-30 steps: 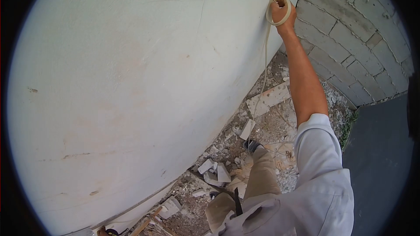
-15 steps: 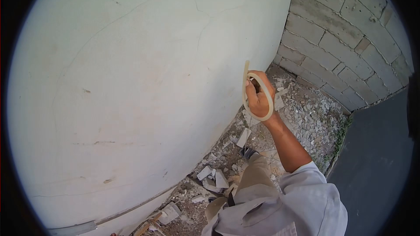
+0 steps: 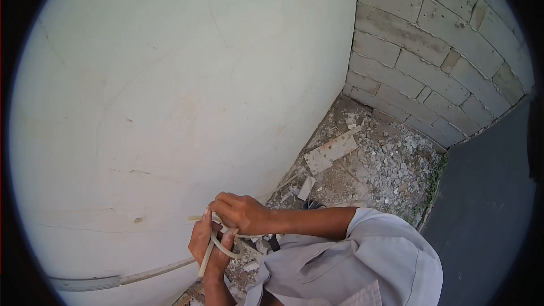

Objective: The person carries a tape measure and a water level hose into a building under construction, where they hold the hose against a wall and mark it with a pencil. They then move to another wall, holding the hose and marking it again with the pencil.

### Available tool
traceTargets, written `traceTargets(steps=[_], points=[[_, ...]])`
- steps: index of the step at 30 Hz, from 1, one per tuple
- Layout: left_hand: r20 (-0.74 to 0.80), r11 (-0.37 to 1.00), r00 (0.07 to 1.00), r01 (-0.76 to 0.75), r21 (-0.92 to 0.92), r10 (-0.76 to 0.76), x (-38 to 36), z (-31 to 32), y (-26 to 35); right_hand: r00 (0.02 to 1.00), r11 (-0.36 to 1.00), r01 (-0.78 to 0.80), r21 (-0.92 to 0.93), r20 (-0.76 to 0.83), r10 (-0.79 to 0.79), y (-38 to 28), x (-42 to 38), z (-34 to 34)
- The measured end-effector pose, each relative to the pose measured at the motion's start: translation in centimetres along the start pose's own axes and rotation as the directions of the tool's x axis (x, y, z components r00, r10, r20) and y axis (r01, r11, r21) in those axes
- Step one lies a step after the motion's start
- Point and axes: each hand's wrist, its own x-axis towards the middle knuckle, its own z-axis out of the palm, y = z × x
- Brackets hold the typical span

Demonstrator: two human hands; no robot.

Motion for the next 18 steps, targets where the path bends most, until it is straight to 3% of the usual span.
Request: traceTargets(steps=[2,5,8,10,11,12,13,15,18], points=[[0.004,0.992,0.996,-0.091,-0.081,0.092,0.8,1.0,-0.6,0.999,1.0,-0.03,-0.002,-0.02,0.03,0.4,-0.4,0.2],[-0.019,0.955,0.985,0.163,-0.247,-0.173,1.3,1.7,-0.4,0.999,0.998,-0.014,-0.065,-0.042,0.011,2.1,-1.5,-1.8],[-0.019,0.947,0.958,0.282,-0.152,-0.288,2.1,0.4,-1.7,1.0,0.983,-0.001,-0.183,0.014,0.003,5.4,-2.4,-5.5],[-0.087,0.944,0.952,0.274,-0.187,-0.293,2.3,-0.5,-2.8,0.98,0.961,-0.143,-0.237,-0.172,0.103,7.8,-2.2,-10.6],[-0.101,0.937,0.947,0.281,-0.208,-0.306,2.5,-0.9,-3.1,0.929,0.919,-0.309,-0.243,-0.286,0.236,9.4,-1.8,-13.2],[-0.106,0.929,0.941,0.291,-0.228,-0.321,2.5,-1.2,-3.2,0.831,0.896,-0.428,-0.122,-0.444,0.336,11.2,-0.9,-15.6],[-0.107,0.921,0.935,0.306,-0.241,-0.338,2.6,-1.5,-3.3,0.753,0.923,-0.383,-0.04,-0.592,0.287,13.7,0.1,-18.0],[-0.101,0.917,0.933,0.314,-0.248,-0.347,2.4,-1.9,-3.7,0.573,0.821,-0.566,0.078,-0.679,0.459,16.8,2.2,-23.2],[-0.101,0.91,0.928,0.323,-0.262,-0.358,2.3,-2.1,-3.9,0.436,0.82,-0.56,0.117,-0.801,0.411,20.6,5.6,-27.5]])
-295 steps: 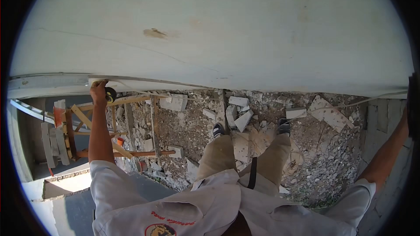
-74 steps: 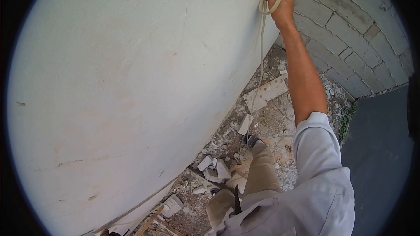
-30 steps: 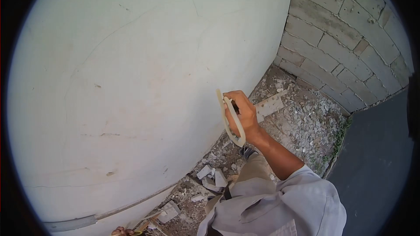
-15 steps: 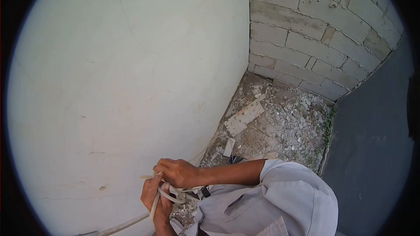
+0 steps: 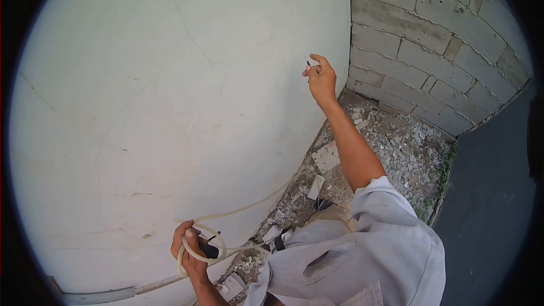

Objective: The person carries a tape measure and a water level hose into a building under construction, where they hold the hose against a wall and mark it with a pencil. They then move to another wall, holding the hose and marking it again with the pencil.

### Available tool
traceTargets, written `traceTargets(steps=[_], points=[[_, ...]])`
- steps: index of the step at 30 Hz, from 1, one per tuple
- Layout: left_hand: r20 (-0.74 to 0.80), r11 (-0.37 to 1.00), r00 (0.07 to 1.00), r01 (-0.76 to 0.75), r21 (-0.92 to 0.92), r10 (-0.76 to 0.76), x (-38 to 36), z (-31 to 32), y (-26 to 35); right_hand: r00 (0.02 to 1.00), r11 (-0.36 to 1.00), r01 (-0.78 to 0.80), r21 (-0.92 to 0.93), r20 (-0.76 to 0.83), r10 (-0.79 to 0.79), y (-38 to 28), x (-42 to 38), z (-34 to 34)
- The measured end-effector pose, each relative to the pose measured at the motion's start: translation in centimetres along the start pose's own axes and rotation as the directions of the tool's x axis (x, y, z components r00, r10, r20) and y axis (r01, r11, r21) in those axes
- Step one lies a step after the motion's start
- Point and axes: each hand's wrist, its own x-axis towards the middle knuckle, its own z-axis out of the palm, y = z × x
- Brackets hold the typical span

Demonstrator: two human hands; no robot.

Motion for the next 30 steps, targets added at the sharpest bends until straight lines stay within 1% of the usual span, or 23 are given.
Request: traceTargets(steps=[2,5,8,11,14,17,23,26,30], points=[[0.002,1.0,1.0,0.012,-0.005,-0.012,-0.2,-0.1,-0.1,0.996,0.99,-0.074,0.119,-0.034,0.079,0.1,2.7,1.0],[0.008,1.0,1.0,0.019,0.005,-0.02,-0.2,-0.1,-0.2,0.998,0.998,-0.005,0.06,-0.065,0.009,1.4,5.1,2.6],[0.007,1.0,1.0,0.019,0.023,-0.019,-0.3,-0.2,-0.3,0.996,0.998,-0.063,0.001,-0.065,0.063,1.5,5.8,3.0],[0.005,0.999,1.0,0.026,0.023,-0.026,-0.3,-0.2,-0.1,0.995,0.998,-0.069,0.006,-0.072,0.07,2.4,6.7,3.5],[0.004,0.999,0.999,0.039,0.026,-0.039,-0.4,-0.2,0.0,0.993,0.995,-0.095,-0.035,-0.067,0.093,2.8,7.0,3.7],[0.012,0.999,0.999,0.038,0.035,-0.039,-0.3,-0.2,-0.3,0.993,0.995,-0.099,-0.024,-0.065,0.097,3.2,7.2,3.7],[0.015,0.998,0.999,0.037,0.042,-0.037,-0.4,-0.1,-0.1,0.998,0.998,-0.006,-0.063,-0.069,0.001,3.9,7.3,3.9],[0.007,0.999,0.999,0.033,0.033,-0.033,-0.4,-0.1,-0.1,0.996,0.995,-0.072,-0.073,-0.053,0.068,3.4,7.3,3.7],[0.003,0.999,0.999,0.036,0.031,-0.036,-0.5,0.0,-0.2,0.996,0.995,-0.073,-0.061,-0.052,0.07,3.3,7.6,3.8]])
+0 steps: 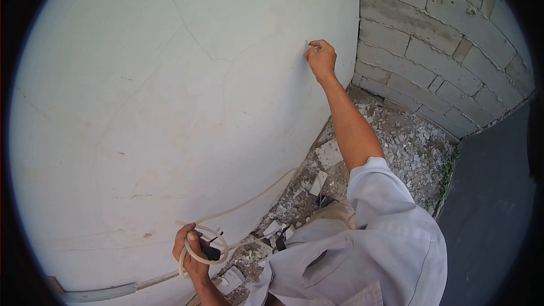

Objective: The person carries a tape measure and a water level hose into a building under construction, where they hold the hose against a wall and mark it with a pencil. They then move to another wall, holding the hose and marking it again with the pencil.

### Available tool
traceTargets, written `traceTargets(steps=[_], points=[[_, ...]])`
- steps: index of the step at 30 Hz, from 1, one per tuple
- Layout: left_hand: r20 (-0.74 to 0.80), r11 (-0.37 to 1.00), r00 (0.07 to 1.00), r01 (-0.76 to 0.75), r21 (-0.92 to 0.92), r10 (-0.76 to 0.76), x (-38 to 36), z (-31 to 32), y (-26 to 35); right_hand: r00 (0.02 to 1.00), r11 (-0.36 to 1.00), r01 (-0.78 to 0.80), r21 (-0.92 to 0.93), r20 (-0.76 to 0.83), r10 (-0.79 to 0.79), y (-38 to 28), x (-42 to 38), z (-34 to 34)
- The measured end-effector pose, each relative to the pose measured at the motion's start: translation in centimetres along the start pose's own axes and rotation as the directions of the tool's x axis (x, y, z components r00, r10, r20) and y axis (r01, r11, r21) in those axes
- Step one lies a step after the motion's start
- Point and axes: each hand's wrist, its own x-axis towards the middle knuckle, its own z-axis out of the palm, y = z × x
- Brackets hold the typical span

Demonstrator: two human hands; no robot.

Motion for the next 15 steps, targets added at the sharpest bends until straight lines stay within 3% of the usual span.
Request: traceTargets(steps=[15], points=[[-0.011,1.0,1.0,0.016,0.009,-0.016,-0.38,0.15,-0.1,1.0,1.0,0.013,0.008,0.004,-0.013,-0.1,-0.25,-0.02]])
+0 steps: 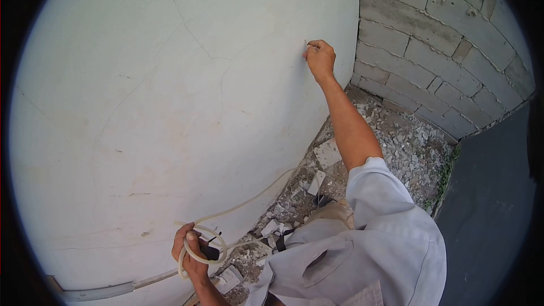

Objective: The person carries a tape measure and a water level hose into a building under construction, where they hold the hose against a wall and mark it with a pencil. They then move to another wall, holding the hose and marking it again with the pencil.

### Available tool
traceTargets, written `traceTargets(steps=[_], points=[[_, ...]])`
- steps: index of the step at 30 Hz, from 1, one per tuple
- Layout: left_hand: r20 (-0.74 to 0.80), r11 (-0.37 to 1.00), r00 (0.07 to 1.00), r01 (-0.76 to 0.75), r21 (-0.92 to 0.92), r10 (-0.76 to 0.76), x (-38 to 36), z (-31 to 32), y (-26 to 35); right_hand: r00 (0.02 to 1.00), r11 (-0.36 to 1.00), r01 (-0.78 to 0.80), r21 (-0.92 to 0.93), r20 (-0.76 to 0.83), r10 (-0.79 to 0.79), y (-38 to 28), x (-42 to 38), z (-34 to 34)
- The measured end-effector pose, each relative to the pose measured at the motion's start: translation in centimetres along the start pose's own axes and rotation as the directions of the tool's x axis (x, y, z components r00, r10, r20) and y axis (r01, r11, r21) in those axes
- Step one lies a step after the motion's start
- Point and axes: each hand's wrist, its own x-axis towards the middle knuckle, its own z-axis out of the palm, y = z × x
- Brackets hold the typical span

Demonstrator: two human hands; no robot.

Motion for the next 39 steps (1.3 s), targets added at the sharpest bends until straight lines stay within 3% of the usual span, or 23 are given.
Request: traceTargets(steps=[11,17,32,39], points=[[0.006,1.0,1.0,0.0,0.021,0.0,-0.1,0.0,-0.3,0.992,1.0,0.014,-0.024,0.126,-0.011,-1.4,-1.8,-1.2],[0.014,1.0,1.0,-0.002,0.029,0.001,0.0,0.2,0.0,1.0,0.999,0.004,-0.043,-0.001,-0.004,-1.2,-1.2,-1.2],[0.006,0.999,0.999,0.038,0.018,-0.038,-0.3,0.4,0.1,0.994,0.998,0.069,0.001,0.085,-0.069,-1.4,-1.8,-1.1],[0.024,0.999,0.999,0.042,0.02,-0.042,0.0,0.5,0.5,0.999,0.998,0.048,-0.027,0.028,-0.047,-0.3,-0.7,-0.9]])
